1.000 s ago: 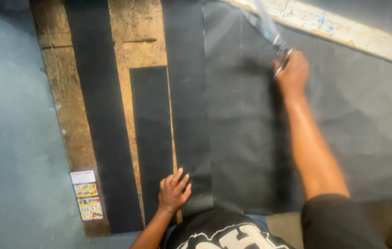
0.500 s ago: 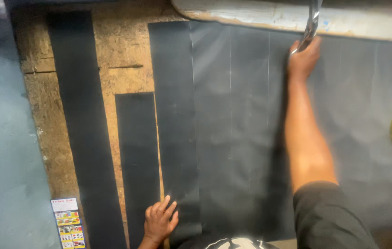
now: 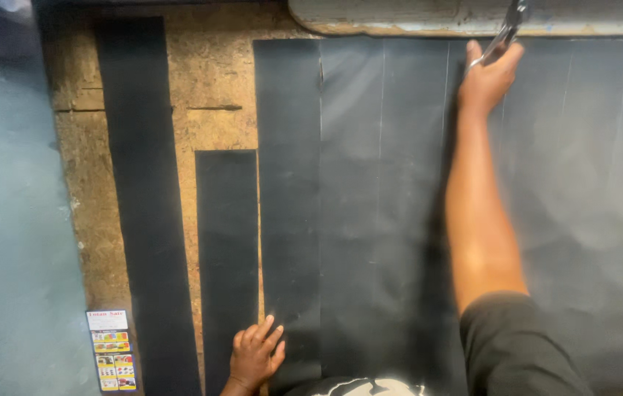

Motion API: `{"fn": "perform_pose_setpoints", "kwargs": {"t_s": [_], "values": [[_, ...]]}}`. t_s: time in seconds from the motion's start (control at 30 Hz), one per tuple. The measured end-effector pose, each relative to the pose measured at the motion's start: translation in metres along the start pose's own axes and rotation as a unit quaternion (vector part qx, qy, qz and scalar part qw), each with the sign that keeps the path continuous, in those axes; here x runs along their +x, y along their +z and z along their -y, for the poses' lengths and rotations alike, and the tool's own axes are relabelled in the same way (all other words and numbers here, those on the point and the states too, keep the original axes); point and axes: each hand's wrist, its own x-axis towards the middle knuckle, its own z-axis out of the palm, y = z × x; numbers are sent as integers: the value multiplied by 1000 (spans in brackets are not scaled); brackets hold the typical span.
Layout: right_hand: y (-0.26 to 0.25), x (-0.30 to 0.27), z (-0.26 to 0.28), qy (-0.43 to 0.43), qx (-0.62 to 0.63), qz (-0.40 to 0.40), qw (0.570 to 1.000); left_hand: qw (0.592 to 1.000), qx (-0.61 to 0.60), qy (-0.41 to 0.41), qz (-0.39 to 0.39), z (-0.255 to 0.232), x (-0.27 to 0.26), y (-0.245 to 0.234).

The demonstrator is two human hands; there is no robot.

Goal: The person uses a pair of scissors to cut a long strip from a large sheet of black fabric laid out on a wooden table. They hold the fabric steady with one hand while cutting along a marked line with the other, then separate the cut piece from the main sheet.

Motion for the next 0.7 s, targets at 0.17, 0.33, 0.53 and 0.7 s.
{"fn": "perform_pose_setpoints", "kwargs": {"t_s": [0.17,0.33,0.53,0.7], "values": [[-70,-92,52,23,7,174,984,1000,-8,-7,-14,-1,7,-3],[-169,-202,153,148,3,456,878,1000,-12,-1,-15,0,15,-15],[-204,-234,222,148,-158,590,778,1000,5,10,-27,-1,13,-16],[-180,-227,220,94,-267,570,771,999,-13,8,-44,0,18,-21]]}}
